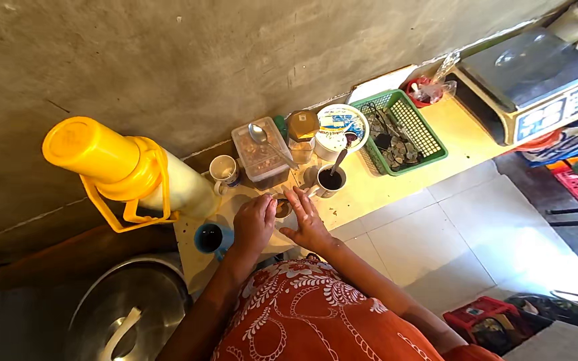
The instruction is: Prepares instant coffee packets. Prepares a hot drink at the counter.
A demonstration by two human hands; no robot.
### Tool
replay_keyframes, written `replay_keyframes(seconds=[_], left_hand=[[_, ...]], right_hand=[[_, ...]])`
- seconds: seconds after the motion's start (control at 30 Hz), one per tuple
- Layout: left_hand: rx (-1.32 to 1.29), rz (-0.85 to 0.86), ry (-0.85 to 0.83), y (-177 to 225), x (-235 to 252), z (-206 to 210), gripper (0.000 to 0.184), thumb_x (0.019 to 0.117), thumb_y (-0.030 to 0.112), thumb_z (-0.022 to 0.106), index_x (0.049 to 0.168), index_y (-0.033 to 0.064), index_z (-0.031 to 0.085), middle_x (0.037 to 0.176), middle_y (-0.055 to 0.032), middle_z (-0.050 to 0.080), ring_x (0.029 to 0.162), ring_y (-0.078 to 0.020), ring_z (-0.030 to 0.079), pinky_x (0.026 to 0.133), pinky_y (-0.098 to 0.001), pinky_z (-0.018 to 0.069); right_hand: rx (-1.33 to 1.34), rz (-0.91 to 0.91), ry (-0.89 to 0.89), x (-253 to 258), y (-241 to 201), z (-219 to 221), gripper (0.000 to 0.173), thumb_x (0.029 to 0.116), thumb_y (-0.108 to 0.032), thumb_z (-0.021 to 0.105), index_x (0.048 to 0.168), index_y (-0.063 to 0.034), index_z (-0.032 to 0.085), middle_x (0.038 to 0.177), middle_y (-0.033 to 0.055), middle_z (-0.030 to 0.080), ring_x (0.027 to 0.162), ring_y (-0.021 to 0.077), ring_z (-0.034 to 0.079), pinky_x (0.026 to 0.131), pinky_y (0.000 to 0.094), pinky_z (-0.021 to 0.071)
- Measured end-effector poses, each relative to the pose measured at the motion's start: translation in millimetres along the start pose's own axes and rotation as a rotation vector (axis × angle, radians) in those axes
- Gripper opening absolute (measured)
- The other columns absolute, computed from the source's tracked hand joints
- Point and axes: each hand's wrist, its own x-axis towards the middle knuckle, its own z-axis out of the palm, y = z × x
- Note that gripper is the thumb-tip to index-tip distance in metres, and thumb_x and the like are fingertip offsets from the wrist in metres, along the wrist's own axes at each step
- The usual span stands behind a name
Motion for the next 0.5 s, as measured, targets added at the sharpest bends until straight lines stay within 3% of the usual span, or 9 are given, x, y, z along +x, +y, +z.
replay_keyframes(seconds=[0.13, 0.23, 0.33, 0.43, 0.5], left_hand=[[-0.009, 0.004, 0.015, 1.4, 2.6, 2.1, 0.03, 0.1048, 0.022, 0.051, 0.11, 0.0026, 0.073, 0.101, -0.0126, 0.075, 0.096, -0.0264, 0.073, 0.086, -0.0454, 0.0591], [-0.016, -0.004, 0.014, 1.5, 2.3, 3.0, 0.029, 0.1046, 0.022, 0.052, 0.109, 0.0026, 0.073, 0.098, -0.0126, 0.074, 0.093, -0.0264, 0.073, 0.084, -0.0453, 0.0594], [-0.02, -0.005, 0.008, 1.5, 2.4, 3.3, 0.029, 0.1048, 0.022, 0.051, 0.11, 0.0026, 0.073, 0.099, -0.0122, 0.074, 0.093, -0.0259, 0.073, 0.083, -0.0449, 0.0596], [-0.026, 0.0, 0.006, 1.5, 0.9, 3.8, 0.029, 0.1047, 0.021, 0.052, 0.11, 0.0021, 0.073, 0.1, -0.0125, 0.075, 0.093, -0.0264, 0.073, 0.084, -0.0457, 0.0594], [-0.03, -0.002, -0.007, 2.0, 2.2, 3.6, 0.028, 0.1047, 0.02, 0.052, 0.11, 0.002, 0.073, 0.1, -0.0125, 0.075, 0.093, -0.0264, 0.073, 0.084, -0.046, 0.0594]], right_hand=[[0.0, -0.068, 0.126, -0.2, 1.8, 1.5, 0.098, 0.0791, -0.032, 0.084, 0.16, -0.0088, 0.033, 0.165, 0.0279, 0.024, 0.147, 0.0465, 0.036, 0.115, 0.0579, 0.0404], [-0.033, -0.023, 0.006, -1.7, 0.5, -4.7, 0.094, 0.0824, -0.033, 0.081, 0.161, -0.0162, 0.033, 0.167, 0.0238, 0.022, 0.153, 0.045, 0.025, 0.117, 0.0638, 0.0328], [-0.018, -0.06, 0.107, -5.0, 4.4, -1.0, 0.096, 0.0807, -0.033, 0.083, 0.161, -0.0142, 0.034, 0.167, 0.0271, 0.02, 0.15, 0.0472, 0.029, 0.116, 0.0626, 0.0364], [-0.041, -0.056, 0.028, -6.9, 3.8, -2.9, 0.093, 0.0817, -0.035, 0.082, 0.16, -0.0193, 0.036, 0.168, 0.0248, 0.019, 0.153, 0.0471, 0.021, 0.117, 0.067, 0.0307], [-0.029, -0.077, 0.079, -8.1, 5.9, -0.1, 0.093, 0.081, -0.036, 0.082, 0.16, -0.0178, 0.036, 0.167, 0.0254, 0.019, 0.153, 0.047, 0.023, 0.116, 0.0664, 0.0329]])
